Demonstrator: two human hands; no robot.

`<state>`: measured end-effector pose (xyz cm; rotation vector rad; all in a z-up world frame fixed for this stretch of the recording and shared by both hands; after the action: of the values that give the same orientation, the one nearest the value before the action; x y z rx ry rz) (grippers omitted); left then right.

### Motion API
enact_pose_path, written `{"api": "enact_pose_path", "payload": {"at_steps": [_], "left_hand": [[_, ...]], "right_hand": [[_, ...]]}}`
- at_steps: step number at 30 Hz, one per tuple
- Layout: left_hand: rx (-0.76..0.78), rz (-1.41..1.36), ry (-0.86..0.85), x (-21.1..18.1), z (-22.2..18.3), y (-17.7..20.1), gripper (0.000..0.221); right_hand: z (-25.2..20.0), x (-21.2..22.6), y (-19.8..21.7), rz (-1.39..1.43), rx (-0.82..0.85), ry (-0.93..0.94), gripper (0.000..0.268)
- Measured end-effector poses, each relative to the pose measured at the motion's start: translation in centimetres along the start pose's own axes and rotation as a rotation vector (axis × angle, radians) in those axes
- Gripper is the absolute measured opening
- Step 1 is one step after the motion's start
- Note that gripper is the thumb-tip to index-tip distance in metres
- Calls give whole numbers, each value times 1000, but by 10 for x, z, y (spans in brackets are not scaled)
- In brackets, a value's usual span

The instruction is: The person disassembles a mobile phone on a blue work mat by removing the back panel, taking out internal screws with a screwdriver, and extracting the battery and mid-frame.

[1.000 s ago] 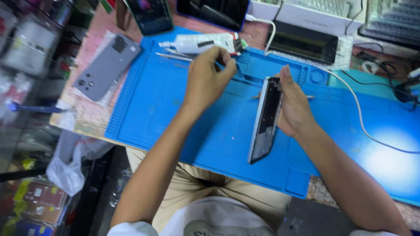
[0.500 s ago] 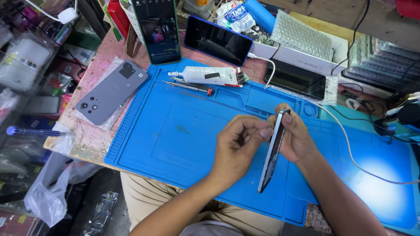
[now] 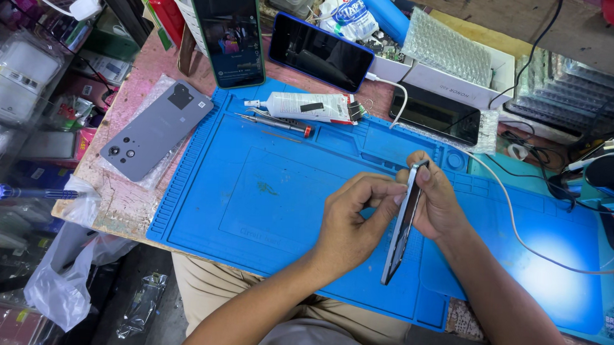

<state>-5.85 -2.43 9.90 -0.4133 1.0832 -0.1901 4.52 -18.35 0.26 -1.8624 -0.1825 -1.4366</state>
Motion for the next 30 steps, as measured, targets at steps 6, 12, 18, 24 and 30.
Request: {"api": "enact_pose_path", "payload": {"at_steps": [6,12,18,24,30], "left_hand": [[3,148,-118,-7,-4,3,19],[-65,132,121,23,-9,25,13],[-114,178,121,24,-6,44,9],[-1,325,21,9,-2,25,9],[-94,164,-3,-4,3,42,7]], "right_hand": [[-1,-5,3,-154,-148,-4,38],[-4,-11,-5,-249,-235,-70,33],[-3,-12,-13,-352,-263,-20,26],[-5,3,-15,-307,-179,-27,30],[-6,1,4,-237,-235,12,18]]}}
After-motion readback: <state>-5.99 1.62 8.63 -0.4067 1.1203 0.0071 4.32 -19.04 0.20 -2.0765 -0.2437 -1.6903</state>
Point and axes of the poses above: each hand's wrist, its own z-axis towards the middle knuckle, its own y-axis out of the back of the hand, x = y × z, the point moved 7 cm from there along z, towards the middle knuckle, and after that the axes turned 15 degrees about -z, right-handed, at the moved point
